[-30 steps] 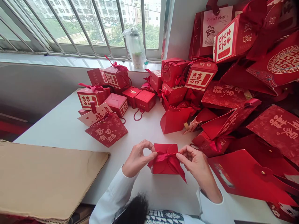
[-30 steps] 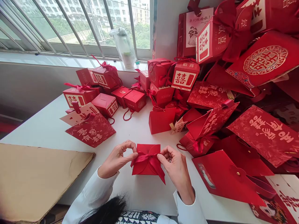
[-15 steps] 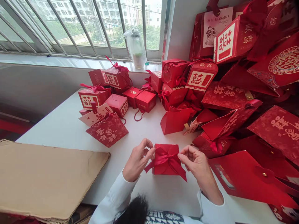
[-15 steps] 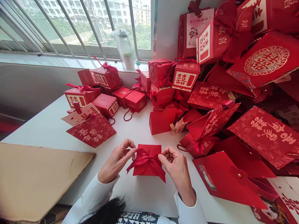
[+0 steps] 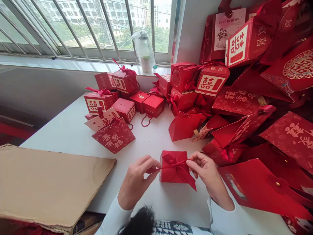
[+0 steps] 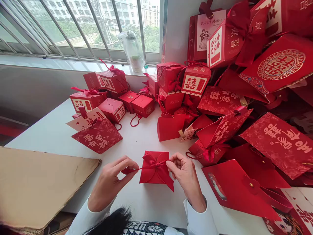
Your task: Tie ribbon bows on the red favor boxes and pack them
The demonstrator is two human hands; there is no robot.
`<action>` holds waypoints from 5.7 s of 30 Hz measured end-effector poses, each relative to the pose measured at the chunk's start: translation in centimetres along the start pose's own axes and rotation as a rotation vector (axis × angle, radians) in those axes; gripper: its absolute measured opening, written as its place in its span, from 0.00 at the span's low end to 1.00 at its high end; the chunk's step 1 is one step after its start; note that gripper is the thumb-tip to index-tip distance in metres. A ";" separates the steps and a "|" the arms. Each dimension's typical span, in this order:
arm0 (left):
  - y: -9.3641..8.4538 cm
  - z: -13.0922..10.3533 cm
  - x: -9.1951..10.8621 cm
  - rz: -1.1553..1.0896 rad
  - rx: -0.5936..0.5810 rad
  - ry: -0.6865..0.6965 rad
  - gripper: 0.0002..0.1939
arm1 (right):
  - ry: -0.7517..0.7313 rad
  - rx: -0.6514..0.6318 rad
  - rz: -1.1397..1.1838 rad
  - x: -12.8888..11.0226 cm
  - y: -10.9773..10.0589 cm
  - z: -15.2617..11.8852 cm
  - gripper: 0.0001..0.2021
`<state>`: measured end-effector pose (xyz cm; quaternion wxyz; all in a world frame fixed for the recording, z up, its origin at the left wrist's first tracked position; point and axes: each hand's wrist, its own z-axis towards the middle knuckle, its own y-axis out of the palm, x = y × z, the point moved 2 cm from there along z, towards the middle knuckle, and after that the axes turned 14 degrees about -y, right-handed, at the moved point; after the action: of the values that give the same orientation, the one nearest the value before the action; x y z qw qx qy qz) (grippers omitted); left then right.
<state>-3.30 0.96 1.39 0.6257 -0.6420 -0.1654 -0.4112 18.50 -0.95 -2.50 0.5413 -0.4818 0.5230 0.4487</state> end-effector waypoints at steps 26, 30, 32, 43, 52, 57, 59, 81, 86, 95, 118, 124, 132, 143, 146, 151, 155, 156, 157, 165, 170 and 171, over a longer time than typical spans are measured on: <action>1.7 -0.5 0.8 0.213 0.259 0.273 0.03 | -0.020 -0.096 -0.034 -0.3 0.1 0.4 0.15; 3.0 0.3 1.7 0.320 0.288 0.320 0.03 | -0.055 -0.112 -0.068 -0.4 0.4 0.5 0.15; 3.2 0.4 2.0 0.358 0.290 0.338 0.05 | -0.072 -0.125 -0.086 -0.5 0.6 0.6 0.13; 2.7 0.5 1.6 0.391 0.387 0.520 0.11 | -0.074 -0.106 -0.020 -0.8 0.8 1.1 0.10; 2.5 0.5 1.7 0.129 0.202 0.377 0.09 | -0.172 -0.182 -0.256 -1.6 0.6 0.8 0.09; 3.9 1.1 2.4 0.103 0.311 0.169 0.05 | -0.187 -0.206 -0.242 -1.4 0.4 0.6 0.11; 4.7 1.4 2.4 0.123 0.316 0.125 0.04 | -0.176 -0.209 -0.244 -1.3 0.3 0.6 0.12; 3.6 1.6 1.0 0.006 0.090 -0.316 0.09 | -0.160 -0.146 -0.281 -1.4 0.4 0.5 0.10; 3.7 2.2 0.9 -0.047 0.084 -0.373 0.09 | -0.213 -0.108 -0.360 -2.0 0.8 0.1 0.07; 4.3 2.1 -0.1 -0.268 0.135 -0.421 0.08 | -0.208 0.021 -0.351 -1.7 1.0 -0.7 0.11; 5.7 1.8 -2.0 -0.662 0.169 -0.526 0.09 | -0.191 0.148 -0.159 0.1 1.6 -1.0 0.18; 4.6 1.4 -1.2 -0.414 0.148 -0.414 0.12 | -0.130 0.116 -0.134 0.9 -0.2 -1.6 0.26; 3.7 2.7 -0.7 -0.133 0.003 -0.314 0.11 | 0.017 -0.065 -0.204 0.8 -0.3 -4.0 0.28; 4.5 3.1 -0.9 -0.117 -0.025 -0.383 0.07 | 0.007 -0.096 -0.071 1.4 -0.1 -5.0 0.27; 4.1 3.2 -1.0 -0.149 -0.036 -0.377 0.08 | 0.029 -0.102 -0.050 1.6 -0.3 -5.2 0.29; 1.9 3.5 -1.7 -0.255 -0.151 -0.249 0.11 | 0.008 -0.124 -0.217 1.3 -1.3 -5.0 0.26; 0.6 3.5 -2.3 -0.269 -0.189 -0.203 0.10 | -0.079 0.027 -0.376 0.4 -2.1 -3.8 0.22; 0.6 3.4 -2.3 -0.277 -0.179 -0.222 0.09 | -0.100 0.056 -0.399 0.1 -2.1 -3.4 0.22; 0.7 3.3 -2.2 -0.286 -0.172 -0.240 0.08 | -0.116 0.067 -0.416 -0.2 -1.9 -2.9 0.22; 2.2 2.1 -0.8 -0.360 -0.139 -0.346 0.06 | -0.159 0.006 -0.430 -1.2 -0.3 -0.9 0.20; 2.7 2.0 -0.3 -0.381 -0.102 -0.392 0.06 | -0.157 -0.018 -0.395 -1.2 0.5 -0.8 0.16; 2.8 2.0 -0.2 -0.379 -0.107 -0.392 0.06 | -0.153 -0.026 -0.396 -1.2 0.6 -0.8 0.16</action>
<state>-0.78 2.45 -0.38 0.4587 -0.6992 -0.3784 -0.3970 17.73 -1.67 -1.30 0.6506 -0.5468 0.3697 0.3756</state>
